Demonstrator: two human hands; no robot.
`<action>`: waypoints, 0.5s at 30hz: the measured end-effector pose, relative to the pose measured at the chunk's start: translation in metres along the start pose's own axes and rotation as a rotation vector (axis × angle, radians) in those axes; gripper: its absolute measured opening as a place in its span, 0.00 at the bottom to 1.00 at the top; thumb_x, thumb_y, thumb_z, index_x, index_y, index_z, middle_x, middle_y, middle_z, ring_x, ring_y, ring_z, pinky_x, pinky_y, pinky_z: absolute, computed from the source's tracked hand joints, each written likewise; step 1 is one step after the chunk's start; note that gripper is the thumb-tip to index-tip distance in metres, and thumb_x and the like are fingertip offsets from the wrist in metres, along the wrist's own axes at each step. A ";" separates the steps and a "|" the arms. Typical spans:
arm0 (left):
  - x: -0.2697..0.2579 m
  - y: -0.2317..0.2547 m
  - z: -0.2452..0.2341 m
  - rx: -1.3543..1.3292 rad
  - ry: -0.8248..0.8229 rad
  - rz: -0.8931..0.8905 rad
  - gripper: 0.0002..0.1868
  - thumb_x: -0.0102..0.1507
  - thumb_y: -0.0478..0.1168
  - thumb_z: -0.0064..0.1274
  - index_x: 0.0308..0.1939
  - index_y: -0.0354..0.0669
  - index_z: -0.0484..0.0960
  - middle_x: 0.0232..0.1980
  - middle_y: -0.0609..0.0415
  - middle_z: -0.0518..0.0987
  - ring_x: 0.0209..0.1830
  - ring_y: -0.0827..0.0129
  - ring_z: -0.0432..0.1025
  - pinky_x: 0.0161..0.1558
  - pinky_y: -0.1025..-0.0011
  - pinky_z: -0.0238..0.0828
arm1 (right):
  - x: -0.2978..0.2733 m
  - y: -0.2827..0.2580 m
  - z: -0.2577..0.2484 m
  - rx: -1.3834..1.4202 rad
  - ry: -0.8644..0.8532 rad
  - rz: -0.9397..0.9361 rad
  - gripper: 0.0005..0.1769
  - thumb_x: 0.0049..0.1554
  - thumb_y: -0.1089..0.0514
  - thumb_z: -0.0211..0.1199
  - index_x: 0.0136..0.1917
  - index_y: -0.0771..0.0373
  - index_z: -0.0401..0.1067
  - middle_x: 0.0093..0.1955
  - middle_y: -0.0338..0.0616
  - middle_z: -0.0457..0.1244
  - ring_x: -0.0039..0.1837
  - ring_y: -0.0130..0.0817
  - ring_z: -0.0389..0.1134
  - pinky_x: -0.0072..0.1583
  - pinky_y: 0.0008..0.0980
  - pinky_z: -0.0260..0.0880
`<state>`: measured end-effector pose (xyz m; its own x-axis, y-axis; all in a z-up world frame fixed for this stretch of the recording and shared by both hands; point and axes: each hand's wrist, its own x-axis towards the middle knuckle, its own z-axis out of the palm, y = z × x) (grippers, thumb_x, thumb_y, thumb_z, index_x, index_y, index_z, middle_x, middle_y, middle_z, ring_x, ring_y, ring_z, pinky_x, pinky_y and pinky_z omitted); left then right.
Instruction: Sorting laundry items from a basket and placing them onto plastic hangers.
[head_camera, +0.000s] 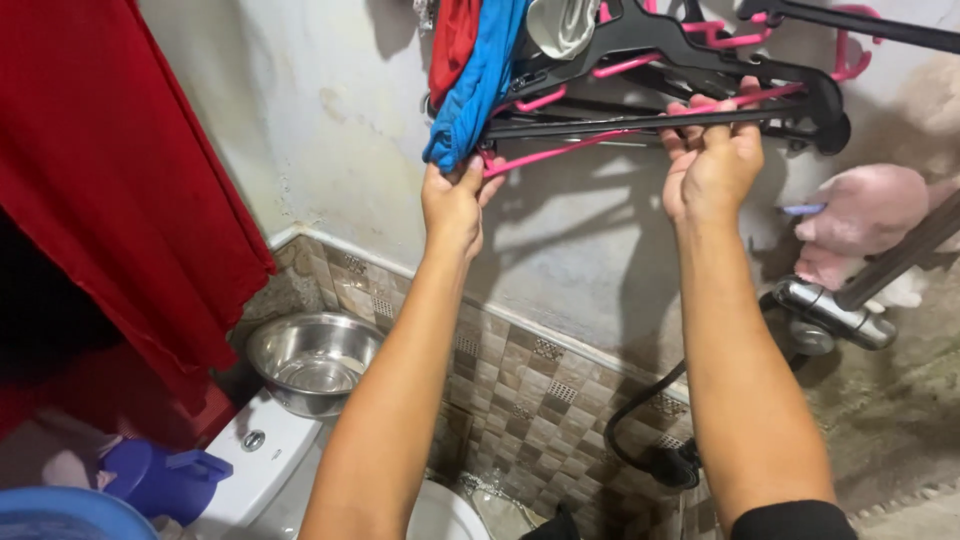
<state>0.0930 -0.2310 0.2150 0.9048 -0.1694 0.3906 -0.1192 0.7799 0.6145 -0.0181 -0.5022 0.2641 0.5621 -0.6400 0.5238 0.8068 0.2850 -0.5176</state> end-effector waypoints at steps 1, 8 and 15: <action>-0.002 -0.005 -0.004 0.001 0.001 -0.004 0.17 0.67 0.27 0.48 0.60 0.40 0.72 0.50 0.48 0.81 0.45 0.58 0.80 0.47 0.58 0.82 | -0.001 0.001 -0.002 -0.002 0.004 0.002 0.27 0.71 0.58 0.56 0.80 0.46 0.53 0.57 0.47 0.67 0.56 0.44 0.73 0.58 0.48 0.77; 0.014 -0.025 -0.004 -0.109 0.016 -0.069 0.15 0.68 0.27 0.49 0.58 0.41 0.72 0.52 0.47 0.79 0.48 0.57 0.80 0.50 0.54 0.82 | 0.018 -0.007 0.003 -0.026 -0.058 -0.044 0.26 0.72 0.57 0.57 0.80 0.47 0.56 0.58 0.47 0.66 0.56 0.45 0.73 0.59 0.50 0.78; 0.002 -0.027 -0.009 -0.151 0.064 -0.046 0.16 0.68 0.27 0.47 0.59 0.41 0.72 0.51 0.48 0.78 0.48 0.57 0.78 0.51 0.51 0.82 | 0.017 -0.005 0.010 -0.074 -0.121 0.019 0.24 0.72 0.55 0.61 0.78 0.46 0.61 0.59 0.47 0.67 0.56 0.44 0.73 0.56 0.46 0.78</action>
<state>0.1015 -0.2476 0.1929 0.9327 -0.1724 0.3168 -0.0184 0.8545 0.5191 -0.0107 -0.5077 0.2820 0.5984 -0.5427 0.5894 0.7829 0.2396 -0.5742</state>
